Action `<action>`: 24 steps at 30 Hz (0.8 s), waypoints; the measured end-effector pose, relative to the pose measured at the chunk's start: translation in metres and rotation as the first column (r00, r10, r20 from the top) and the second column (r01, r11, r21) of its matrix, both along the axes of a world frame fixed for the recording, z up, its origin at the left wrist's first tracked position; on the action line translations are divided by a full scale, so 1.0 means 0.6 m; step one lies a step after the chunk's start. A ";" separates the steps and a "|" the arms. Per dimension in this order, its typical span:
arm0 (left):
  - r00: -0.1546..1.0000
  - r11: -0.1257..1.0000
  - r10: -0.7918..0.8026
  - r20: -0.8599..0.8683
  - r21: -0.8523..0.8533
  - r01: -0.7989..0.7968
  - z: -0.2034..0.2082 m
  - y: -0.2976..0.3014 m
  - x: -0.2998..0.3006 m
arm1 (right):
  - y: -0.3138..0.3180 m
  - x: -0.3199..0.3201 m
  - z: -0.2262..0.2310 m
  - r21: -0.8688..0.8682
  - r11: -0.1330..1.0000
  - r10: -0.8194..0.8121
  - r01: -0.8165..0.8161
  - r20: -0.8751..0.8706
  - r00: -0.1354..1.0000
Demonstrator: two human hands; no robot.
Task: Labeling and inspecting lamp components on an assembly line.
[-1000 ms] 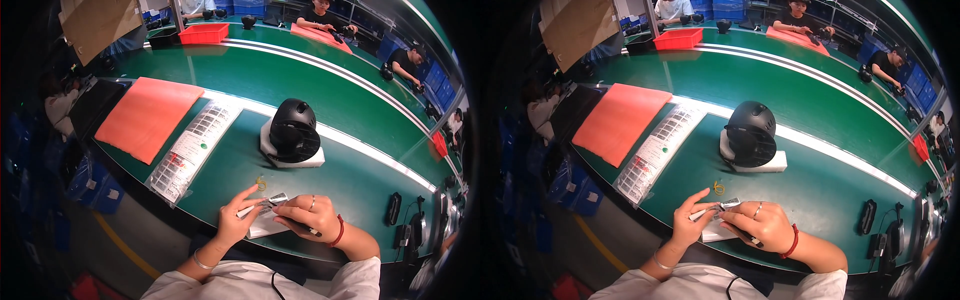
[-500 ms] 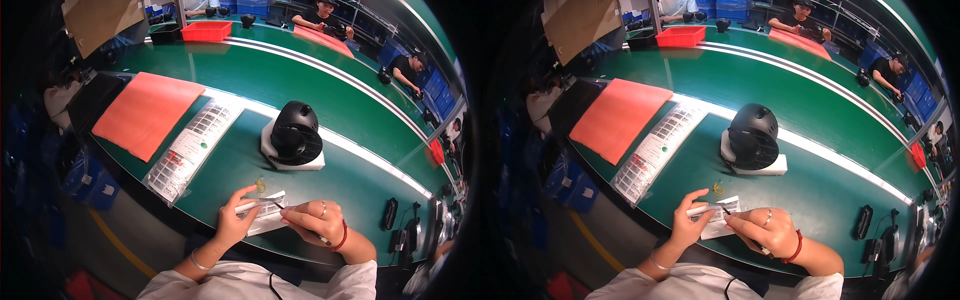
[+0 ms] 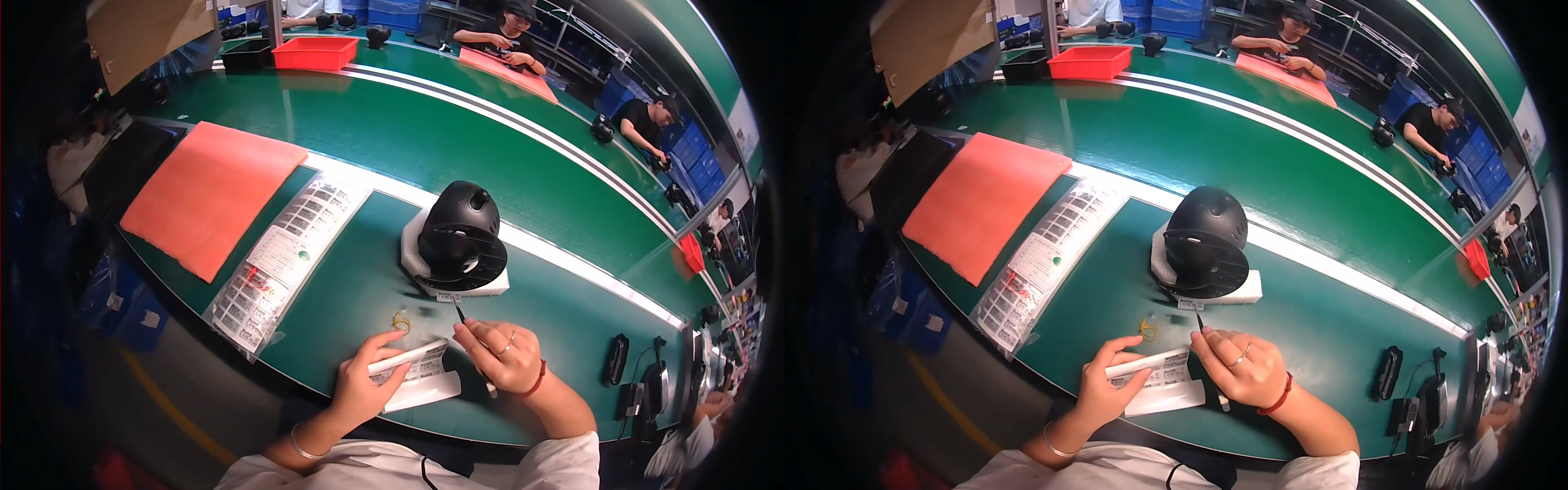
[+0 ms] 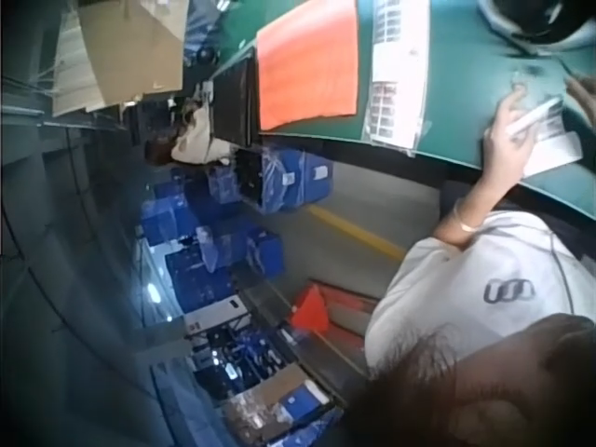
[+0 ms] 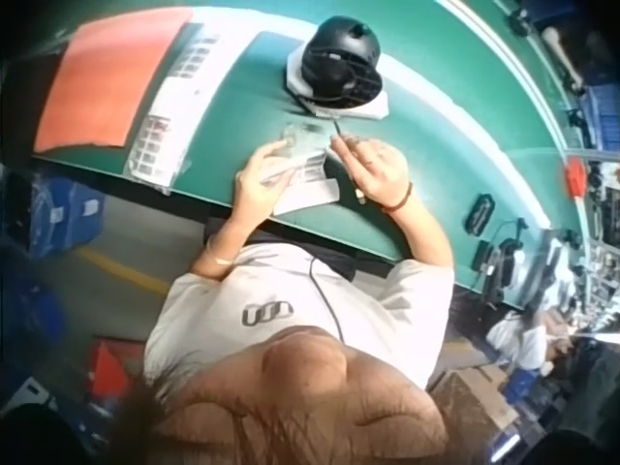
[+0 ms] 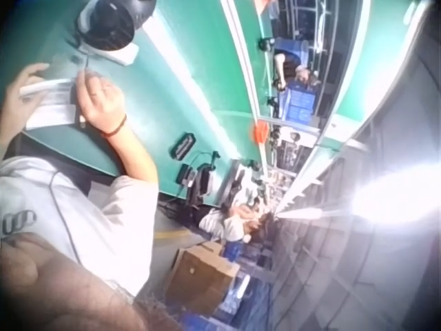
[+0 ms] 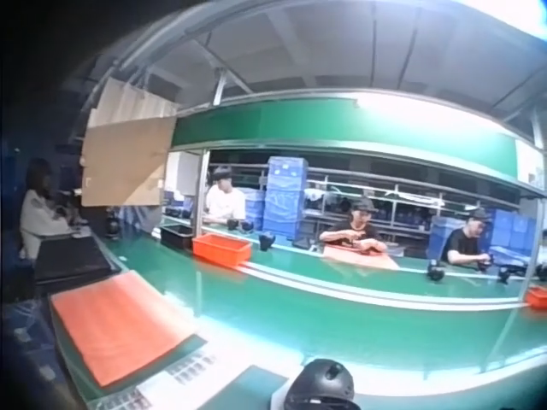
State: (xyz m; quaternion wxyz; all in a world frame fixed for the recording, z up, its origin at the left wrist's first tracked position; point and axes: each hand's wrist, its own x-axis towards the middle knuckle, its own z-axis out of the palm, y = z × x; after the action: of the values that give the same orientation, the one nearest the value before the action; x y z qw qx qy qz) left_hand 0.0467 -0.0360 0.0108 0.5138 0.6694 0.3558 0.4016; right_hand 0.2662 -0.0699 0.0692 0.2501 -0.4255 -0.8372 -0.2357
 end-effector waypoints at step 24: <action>0.999 0.998 -0.034 0.029 -0.057 0.035 0.001 0.004 -0.002 | 0.038 0.016 -0.029 0.022 0.999 -0.023 0.023 -0.006 1.000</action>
State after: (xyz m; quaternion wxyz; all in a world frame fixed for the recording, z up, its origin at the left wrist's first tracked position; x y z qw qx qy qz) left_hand 0.0453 -0.0338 0.0116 0.5446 0.6548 0.3483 0.3916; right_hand 0.2760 -0.0473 0.0518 0.2542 -0.4331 -0.8289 -0.2465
